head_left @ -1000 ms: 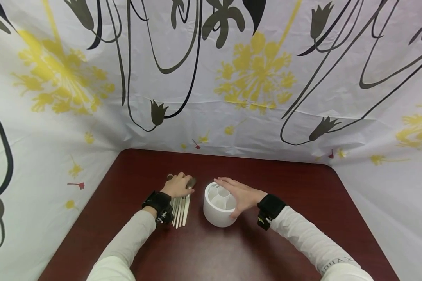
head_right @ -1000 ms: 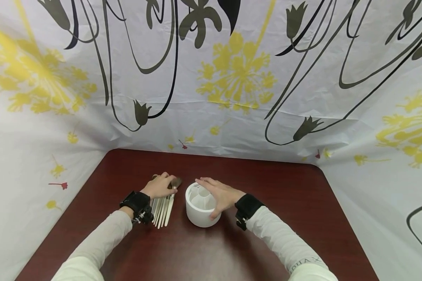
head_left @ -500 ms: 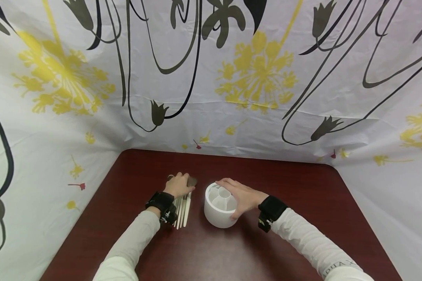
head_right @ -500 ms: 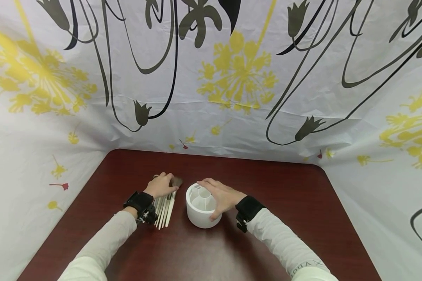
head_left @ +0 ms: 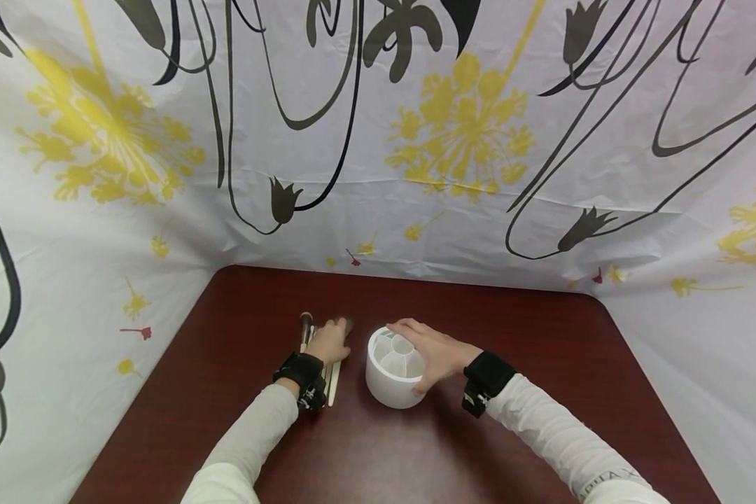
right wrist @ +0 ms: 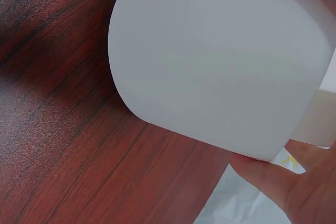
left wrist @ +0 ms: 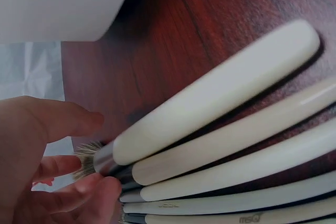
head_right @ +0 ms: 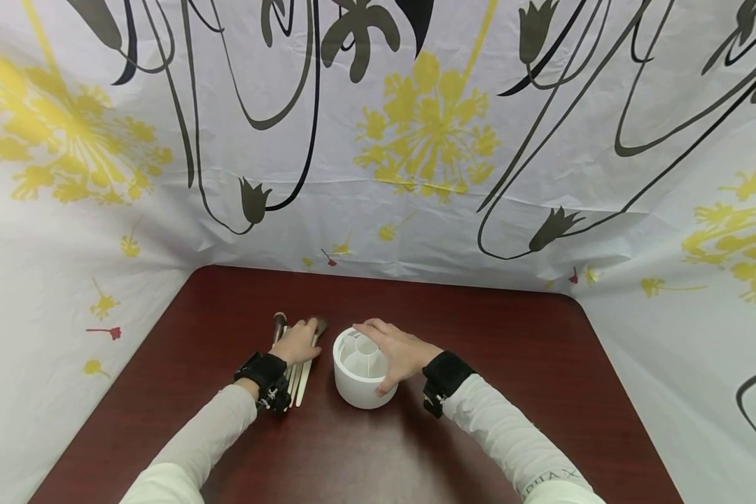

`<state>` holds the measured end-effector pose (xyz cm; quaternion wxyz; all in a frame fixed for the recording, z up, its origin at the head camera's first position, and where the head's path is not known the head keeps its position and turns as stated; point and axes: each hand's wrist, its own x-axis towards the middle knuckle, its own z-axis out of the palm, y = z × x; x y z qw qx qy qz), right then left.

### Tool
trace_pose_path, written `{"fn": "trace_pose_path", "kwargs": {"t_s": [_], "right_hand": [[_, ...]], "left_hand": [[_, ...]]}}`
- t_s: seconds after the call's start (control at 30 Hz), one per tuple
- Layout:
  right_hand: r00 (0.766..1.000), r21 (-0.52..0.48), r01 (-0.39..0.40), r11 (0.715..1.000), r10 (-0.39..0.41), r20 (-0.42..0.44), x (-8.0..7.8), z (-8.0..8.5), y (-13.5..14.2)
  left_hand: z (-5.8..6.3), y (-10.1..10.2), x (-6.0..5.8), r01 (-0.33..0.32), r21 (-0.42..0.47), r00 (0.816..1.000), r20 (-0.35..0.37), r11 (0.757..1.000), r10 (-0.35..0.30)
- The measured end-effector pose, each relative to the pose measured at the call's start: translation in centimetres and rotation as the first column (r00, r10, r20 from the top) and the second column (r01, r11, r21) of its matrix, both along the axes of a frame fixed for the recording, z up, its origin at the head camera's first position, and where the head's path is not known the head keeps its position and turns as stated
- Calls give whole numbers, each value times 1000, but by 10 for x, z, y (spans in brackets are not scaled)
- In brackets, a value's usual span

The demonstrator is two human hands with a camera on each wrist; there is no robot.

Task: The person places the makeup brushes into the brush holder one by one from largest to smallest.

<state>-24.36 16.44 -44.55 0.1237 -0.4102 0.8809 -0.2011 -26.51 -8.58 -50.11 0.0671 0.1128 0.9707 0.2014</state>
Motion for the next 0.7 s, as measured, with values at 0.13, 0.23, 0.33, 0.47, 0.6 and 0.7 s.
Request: {"fn": "trace_pose_path", "kwargs": {"t_s": [0.13,0.23,0.33,0.47,0.6,0.7], "right_hand": [[1000,11,16,1000,-16,10,0,0,1],[1000,10,18,1000,-18,18,0,0,1],[1000,8,18,1000,-18,23,0,0,1],[1000,7,19,1000,-19,17,0,-1,2],[1000,-4,20,1000,-20,14,1,-1,1],[999,-2,25,1000,-25,21,1,0,1]], "left_hand": [[-2,0,-3,2,-11,1000,-14,1000,-2],[-5,0,-5,-5,-21,999,-37,1000,4],[-7,3,-6,-23,-23,999,-50,999,21],[-7,7,-6,-33,-27,997,-68,999,31],[-6,12,-5,-28,-29,996,-87,999,25],[-6,15,-4,-28,-17,996,-81,999,26]]}}
